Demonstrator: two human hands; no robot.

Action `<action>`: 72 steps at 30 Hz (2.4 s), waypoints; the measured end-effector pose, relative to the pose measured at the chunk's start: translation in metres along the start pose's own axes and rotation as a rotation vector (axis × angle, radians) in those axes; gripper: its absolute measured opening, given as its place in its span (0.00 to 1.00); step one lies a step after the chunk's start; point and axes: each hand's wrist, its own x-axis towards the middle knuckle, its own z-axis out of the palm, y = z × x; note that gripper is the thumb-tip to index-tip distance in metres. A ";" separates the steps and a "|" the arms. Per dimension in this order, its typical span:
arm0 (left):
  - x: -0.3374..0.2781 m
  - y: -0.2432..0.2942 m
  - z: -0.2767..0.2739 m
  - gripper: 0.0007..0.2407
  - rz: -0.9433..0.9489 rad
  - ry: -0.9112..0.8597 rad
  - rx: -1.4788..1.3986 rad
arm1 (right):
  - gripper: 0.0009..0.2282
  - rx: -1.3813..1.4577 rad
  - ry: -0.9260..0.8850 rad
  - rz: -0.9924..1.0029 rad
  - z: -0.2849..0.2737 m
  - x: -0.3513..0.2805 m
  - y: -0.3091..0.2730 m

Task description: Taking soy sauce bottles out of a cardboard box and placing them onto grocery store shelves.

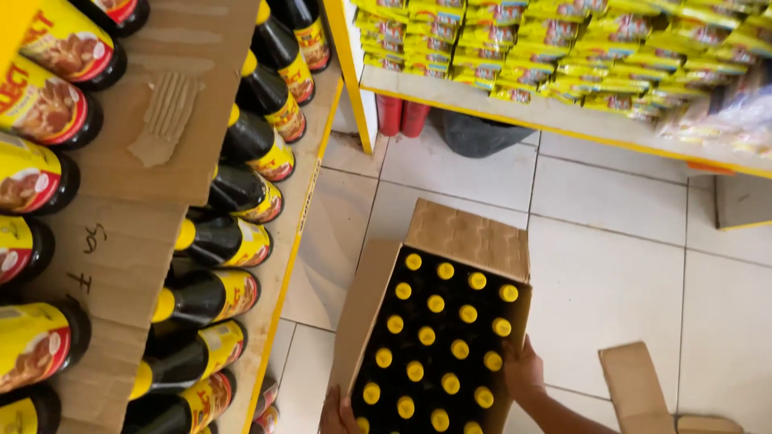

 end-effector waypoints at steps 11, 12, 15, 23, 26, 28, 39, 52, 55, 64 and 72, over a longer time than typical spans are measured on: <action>0.031 0.133 -0.049 0.13 0.017 0.015 -0.041 | 0.18 -0.093 0.015 -0.022 -0.021 -0.013 -0.006; 0.029 0.123 -0.044 0.14 0.064 0.032 -0.028 | 0.18 -0.125 0.017 0.002 -0.022 -0.015 -0.007; 0.034 0.109 -0.039 0.14 0.096 0.013 -0.011 | 0.19 -0.190 0.039 0.031 -0.020 -0.016 -0.017; 0.027 0.125 -0.071 0.17 -0.034 -0.212 0.050 | 0.25 -0.229 -0.625 0.438 -0.050 0.000 -0.059; 0.036 0.134 -0.064 0.16 -0.051 -0.183 -0.030 | 0.23 -0.412 -0.593 0.290 -0.059 0.013 -0.061; 0.021 0.121 -0.074 0.17 -0.083 -0.197 0.002 | 0.21 -0.544 -0.594 0.187 -0.058 0.015 -0.058; 0.010 0.175 -0.064 0.17 0.042 -0.089 0.158 | 0.13 -1.042 -0.463 -0.576 -0.070 0.067 -0.047; -0.008 0.359 0.076 0.19 0.183 -0.543 -0.361 | 0.08 -1.255 -0.110 -1.229 -0.050 0.082 -0.112; -0.001 0.325 0.104 0.22 0.175 -0.523 -0.394 | 0.04 -1.034 -0.177 -1.211 -0.053 0.099 -0.111; 0.031 0.388 0.078 0.33 -0.064 -0.782 -0.783 | 0.12 -0.768 -0.473 -1.217 -0.142 0.036 -0.217; 0.037 0.444 0.002 0.33 -0.109 -0.766 -0.953 | 0.15 -0.257 -0.588 -1.355 -0.227 -0.036 -0.260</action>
